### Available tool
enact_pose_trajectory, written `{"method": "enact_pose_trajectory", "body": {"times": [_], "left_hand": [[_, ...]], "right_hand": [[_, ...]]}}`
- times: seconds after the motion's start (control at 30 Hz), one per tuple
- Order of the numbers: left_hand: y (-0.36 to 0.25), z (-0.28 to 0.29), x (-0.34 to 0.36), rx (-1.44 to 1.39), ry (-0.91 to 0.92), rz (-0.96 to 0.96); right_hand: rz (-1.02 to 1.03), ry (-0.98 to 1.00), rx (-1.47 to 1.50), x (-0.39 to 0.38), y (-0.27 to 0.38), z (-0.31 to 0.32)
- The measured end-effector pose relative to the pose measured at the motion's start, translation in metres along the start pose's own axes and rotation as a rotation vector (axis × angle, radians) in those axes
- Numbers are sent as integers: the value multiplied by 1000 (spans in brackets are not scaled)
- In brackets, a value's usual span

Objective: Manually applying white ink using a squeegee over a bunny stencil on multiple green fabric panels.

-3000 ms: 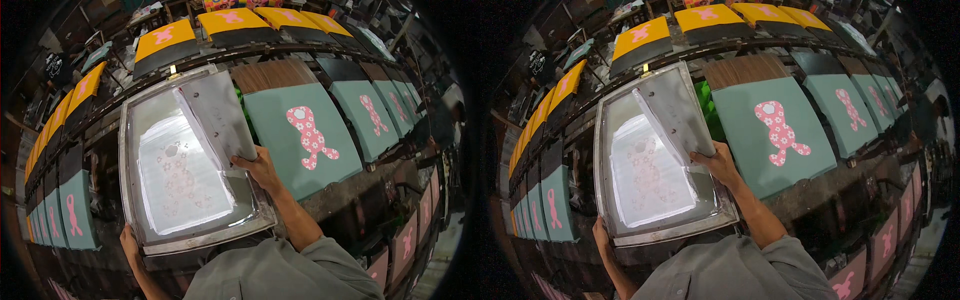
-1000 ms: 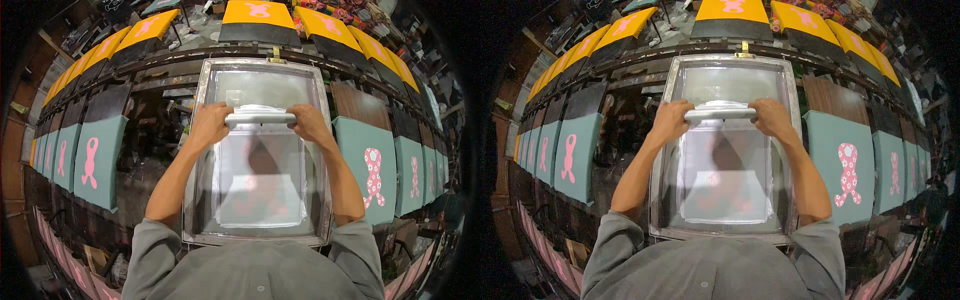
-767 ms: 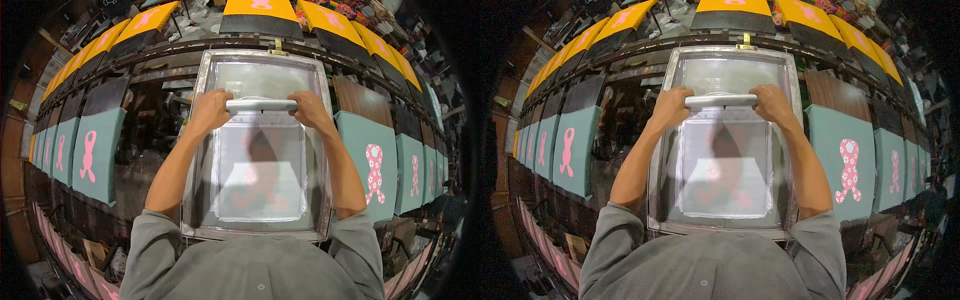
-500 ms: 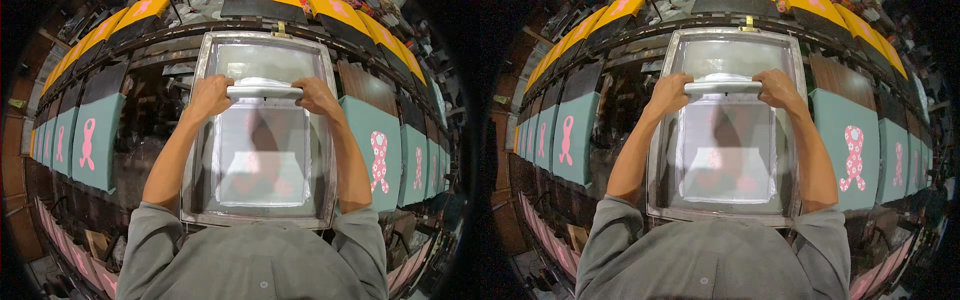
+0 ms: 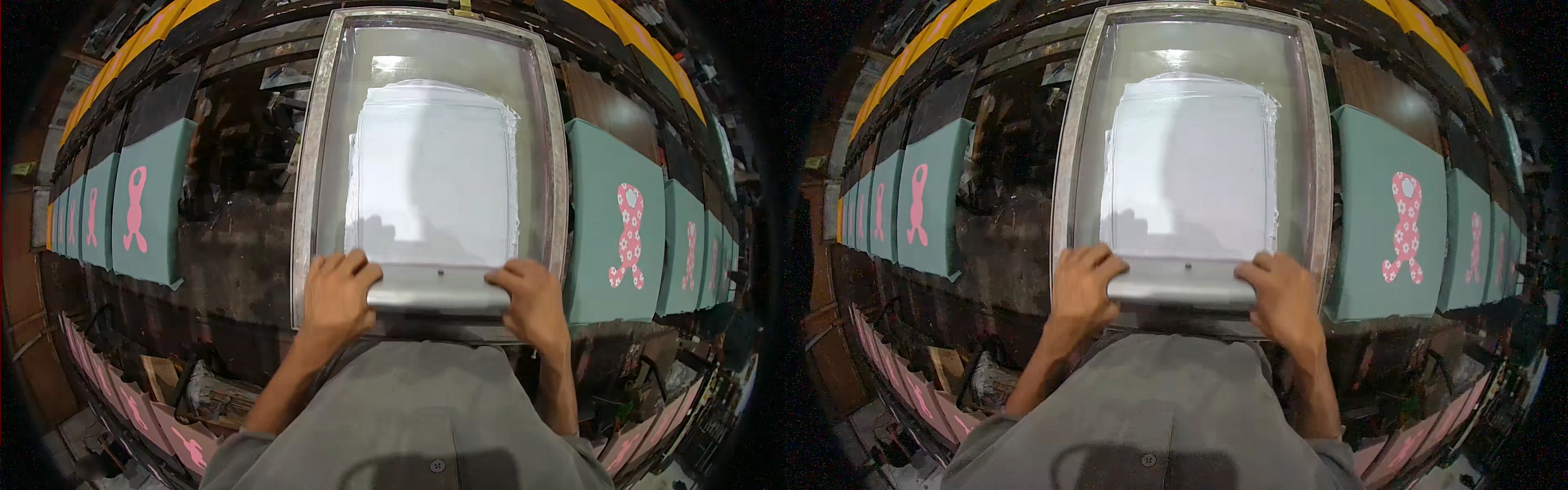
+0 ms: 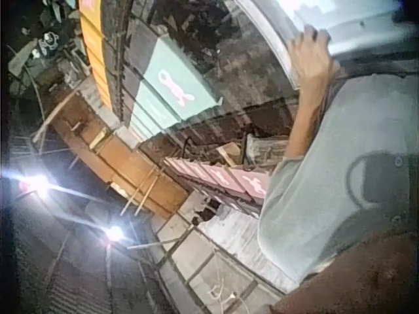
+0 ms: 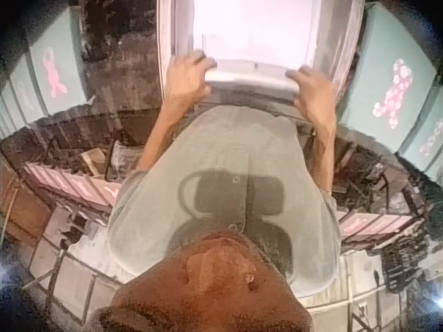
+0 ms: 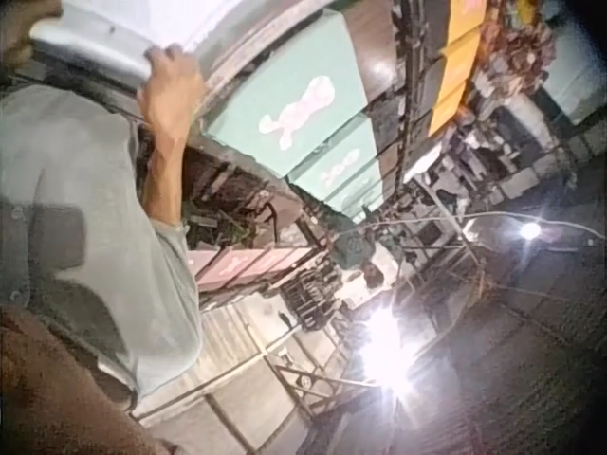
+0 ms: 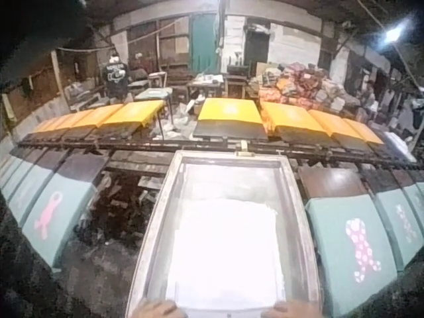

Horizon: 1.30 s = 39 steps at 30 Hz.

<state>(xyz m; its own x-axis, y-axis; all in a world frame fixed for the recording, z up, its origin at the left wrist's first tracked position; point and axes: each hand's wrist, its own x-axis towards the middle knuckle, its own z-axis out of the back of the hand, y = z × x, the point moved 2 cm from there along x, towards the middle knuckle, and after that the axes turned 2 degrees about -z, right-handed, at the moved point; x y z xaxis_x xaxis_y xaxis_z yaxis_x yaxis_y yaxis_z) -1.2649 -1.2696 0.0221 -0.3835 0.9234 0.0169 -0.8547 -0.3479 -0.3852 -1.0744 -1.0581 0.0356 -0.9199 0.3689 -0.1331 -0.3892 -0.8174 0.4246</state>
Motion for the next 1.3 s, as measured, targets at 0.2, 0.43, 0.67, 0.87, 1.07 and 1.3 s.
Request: {"method": "enact_pose_trajectory", "body": {"times": [0.2, 0.43, 0.67, 0.87, 1.07, 1.3], "left_hand": [[-10, 7, -15, -57, -23, 5], [41, 30, 98, 58, -113, -74], [103, 26, 226, 81, -205, -80], [99, 18, 219, 32, -210, 5], [81, 21, 191, -4, -122, 83], [57, 16, 135, -58, -112, 73]], "right_hand": [[0, 18, 17, -12, 6, 8], [109, -118, -97, 97, -34, 44], [32, -75, -147, 233, -81, 59], [47, -16, -69, 236, -83, 55], [105, -45, -20, 207, -71, 51], [51, 13, -9, 148, -46, 40]]}}
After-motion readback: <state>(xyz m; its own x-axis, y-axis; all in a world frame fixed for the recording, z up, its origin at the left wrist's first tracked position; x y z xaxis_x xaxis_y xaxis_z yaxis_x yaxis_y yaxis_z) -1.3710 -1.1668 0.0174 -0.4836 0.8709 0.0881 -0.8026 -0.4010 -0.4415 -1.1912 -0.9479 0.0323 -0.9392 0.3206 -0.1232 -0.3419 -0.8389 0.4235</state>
